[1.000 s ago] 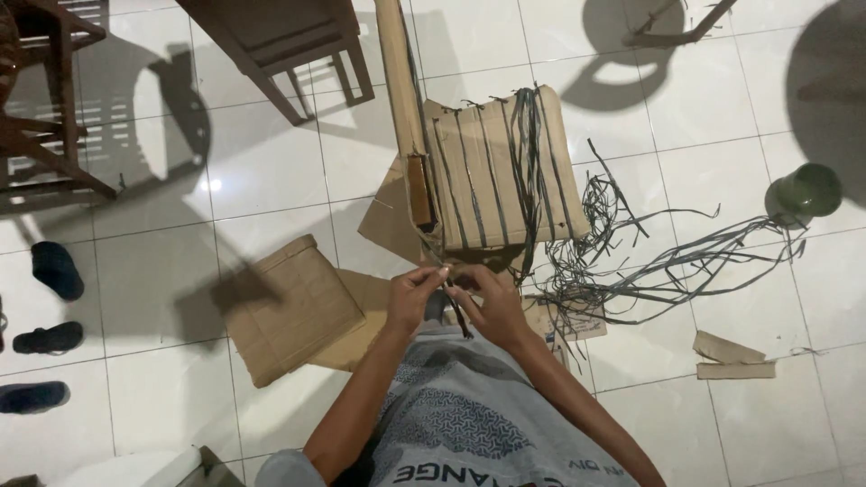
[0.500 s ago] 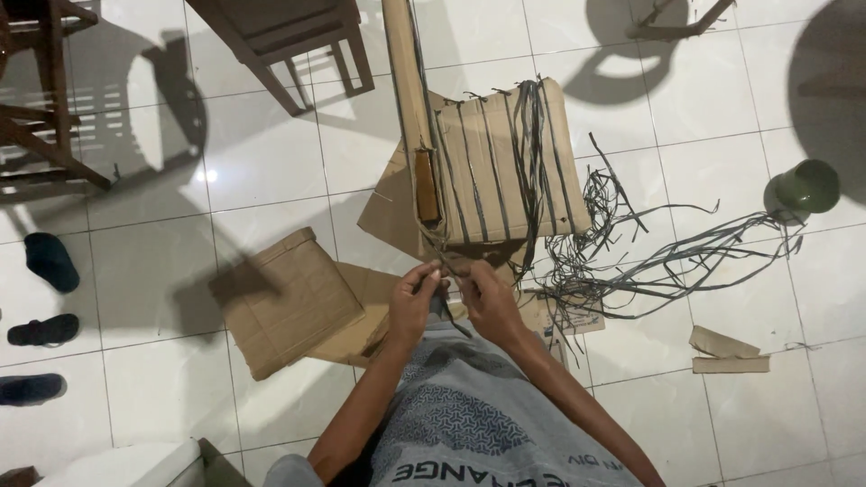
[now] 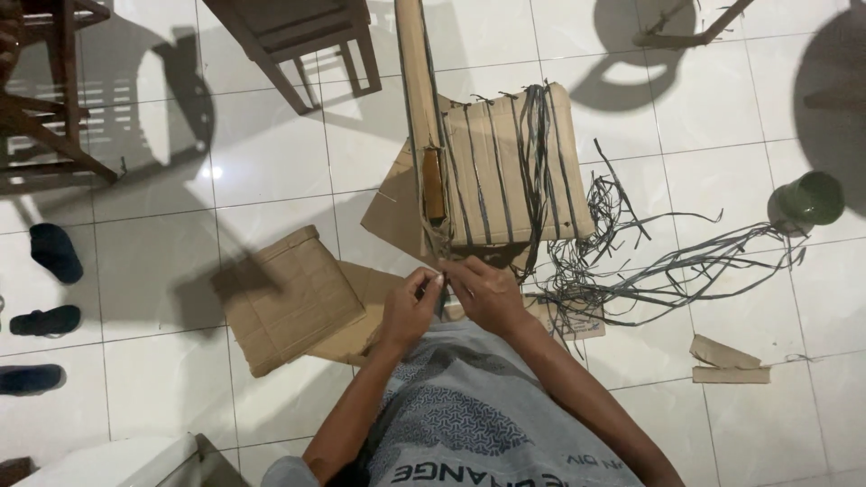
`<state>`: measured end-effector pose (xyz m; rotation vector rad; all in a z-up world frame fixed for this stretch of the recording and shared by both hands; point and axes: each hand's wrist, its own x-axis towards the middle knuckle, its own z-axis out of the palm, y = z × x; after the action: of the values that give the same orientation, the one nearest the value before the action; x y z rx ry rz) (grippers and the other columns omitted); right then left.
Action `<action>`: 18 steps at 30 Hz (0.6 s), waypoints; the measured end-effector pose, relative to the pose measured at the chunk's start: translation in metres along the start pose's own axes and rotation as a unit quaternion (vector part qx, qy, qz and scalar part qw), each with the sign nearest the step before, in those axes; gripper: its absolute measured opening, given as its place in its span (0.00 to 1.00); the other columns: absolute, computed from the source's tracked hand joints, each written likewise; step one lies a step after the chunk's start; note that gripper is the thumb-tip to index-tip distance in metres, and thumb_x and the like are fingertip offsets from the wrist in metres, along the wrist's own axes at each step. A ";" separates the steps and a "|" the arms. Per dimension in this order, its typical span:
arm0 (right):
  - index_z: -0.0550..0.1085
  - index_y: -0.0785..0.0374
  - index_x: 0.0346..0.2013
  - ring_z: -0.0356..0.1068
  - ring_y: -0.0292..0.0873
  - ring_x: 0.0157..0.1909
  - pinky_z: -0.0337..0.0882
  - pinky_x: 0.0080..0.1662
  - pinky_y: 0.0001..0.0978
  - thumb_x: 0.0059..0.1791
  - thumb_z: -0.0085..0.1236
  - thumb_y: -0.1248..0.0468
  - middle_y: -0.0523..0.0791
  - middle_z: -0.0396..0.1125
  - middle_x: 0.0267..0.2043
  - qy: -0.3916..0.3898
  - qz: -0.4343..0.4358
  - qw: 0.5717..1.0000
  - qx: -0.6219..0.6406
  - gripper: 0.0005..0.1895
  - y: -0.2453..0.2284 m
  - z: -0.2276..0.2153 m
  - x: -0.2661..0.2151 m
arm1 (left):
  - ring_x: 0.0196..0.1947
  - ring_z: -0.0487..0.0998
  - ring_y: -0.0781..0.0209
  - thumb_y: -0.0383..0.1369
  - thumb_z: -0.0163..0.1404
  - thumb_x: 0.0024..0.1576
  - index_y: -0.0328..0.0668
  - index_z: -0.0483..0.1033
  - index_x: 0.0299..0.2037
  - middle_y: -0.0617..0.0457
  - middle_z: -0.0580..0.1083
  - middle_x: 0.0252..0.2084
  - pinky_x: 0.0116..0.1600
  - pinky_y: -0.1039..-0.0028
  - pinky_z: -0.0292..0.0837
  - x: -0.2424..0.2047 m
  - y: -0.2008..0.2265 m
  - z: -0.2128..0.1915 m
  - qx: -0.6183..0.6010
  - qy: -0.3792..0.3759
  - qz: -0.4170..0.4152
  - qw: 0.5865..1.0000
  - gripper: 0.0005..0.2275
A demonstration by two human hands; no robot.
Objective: Tying black plastic straps onto a chair frame wrapped in cardboard to reinforce the seat and backrest.
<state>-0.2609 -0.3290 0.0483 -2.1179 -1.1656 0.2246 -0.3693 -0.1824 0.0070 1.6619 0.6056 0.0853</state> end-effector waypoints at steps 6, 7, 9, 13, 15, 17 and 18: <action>0.78 0.52 0.41 0.70 0.42 0.24 0.71 0.24 0.34 0.54 0.57 0.61 0.41 0.66 0.26 0.053 -0.053 0.990 -0.119 0.04 0.020 0.017 0.001 | 0.24 0.71 0.66 0.38 0.53 0.64 0.45 0.79 0.29 0.53 0.73 0.19 0.33 0.71 0.72 0.017 -0.021 0.009 -0.052 0.029 0.000 0.998 0.12; 0.77 0.52 0.39 0.69 0.42 0.23 0.71 0.23 0.34 0.55 0.57 0.59 0.40 0.65 0.26 0.074 -0.042 0.990 -0.115 0.04 0.020 0.021 0.001 | 0.20 0.69 0.66 0.37 0.50 0.66 0.44 0.76 0.32 0.53 0.71 0.20 0.28 0.72 0.70 0.017 -0.020 0.011 -0.128 0.045 -0.017 0.991 0.11; 0.76 0.52 0.37 0.68 0.42 0.21 0.70 0.23 0.34 0.55 0.57 0.57 0.39 0.64 0.26 0.095 -0.032 0.989 -0.109 0.05 0.018 0.022 0.002 | 0.16 0.67 0.66 0.36 0.47 0.67 0.43 0.74 0.36 0.53 0.69 0.21 0.23 0.73 0.69 0.019 -0.015 0.013 -0.202 0.060 -0.034 0.977 0.09; 0.73 0.54 0.29 0.70 0.44 0.24 0.71 0.23 0.33 0.55 0.57 0.58 0.40 0.64 0.25 0.108 -0.045 0.984 -0.138 0.10 0.014 0.022 0.002 | 0.60 0.68 0.42 0.43 0.55 0.63 0.22 0.57 0.69 0.27 0.67 0.61 0.64 0.49 0.66 0.037 -0.025 0.025 -0.281 0.036 -0.162 0.945 0.33; 0.72 0.51 0.29 0.70 0.44 0.23 0.71 0.23 0.34 0.55 0.56 0.55 0.38 0.62 0.24 0.116 -0.011 0.985 -0.126 0.11 0.015 0.024 0.002 | 0.67 0.65 0.37 0.46 0.62 0.59 0.20 0.53 0.71 0.25 0.63 0.66 0.69 0.46 0.63 0.044 -0.041 0.031 -0.299 0.034 -0.198 0.933 0.41; 0.71 0.52 0.28 0.69 0.47 0.21 0.71 0.23 0.37 0.56 0.55 0.57 0.41 0.62 0.23 0.105 0.013 0.989 -0.099 0.12 0.015 0.025 0.004 | 0.60 0.72 0.44 0.42 0.61 0.60 0.27 0.67 0.64 0.33 0.71 0.60 0.65 0.54 0.67 0.048 -0.056 0.034 -0.345 0.030 -0.195 0.918 0.29; 0.71 0.52 0.28 0.69 0.47 0.21 0.71 0.23 0.37 0.56 0.55 0.57 0.41 0.62 0.23 0.106 0.013 0.989 -0.099 0.12 0.018 0.025 0.005 | 0.60 0.72 0.44 0.42 0.61 0.60 0.27 0.67 0.64 0.33 0.71 0.60 0.65 0.54 0.67 0.046 -0.055 0.032 -0.344 0.028 -0.195 0.918 0.29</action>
<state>-0.2572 -0.3191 0.0195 -2.2666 -1.0706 -0.1082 -0.3358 -0.1879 -0.0643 0.8421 0.8266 0.0483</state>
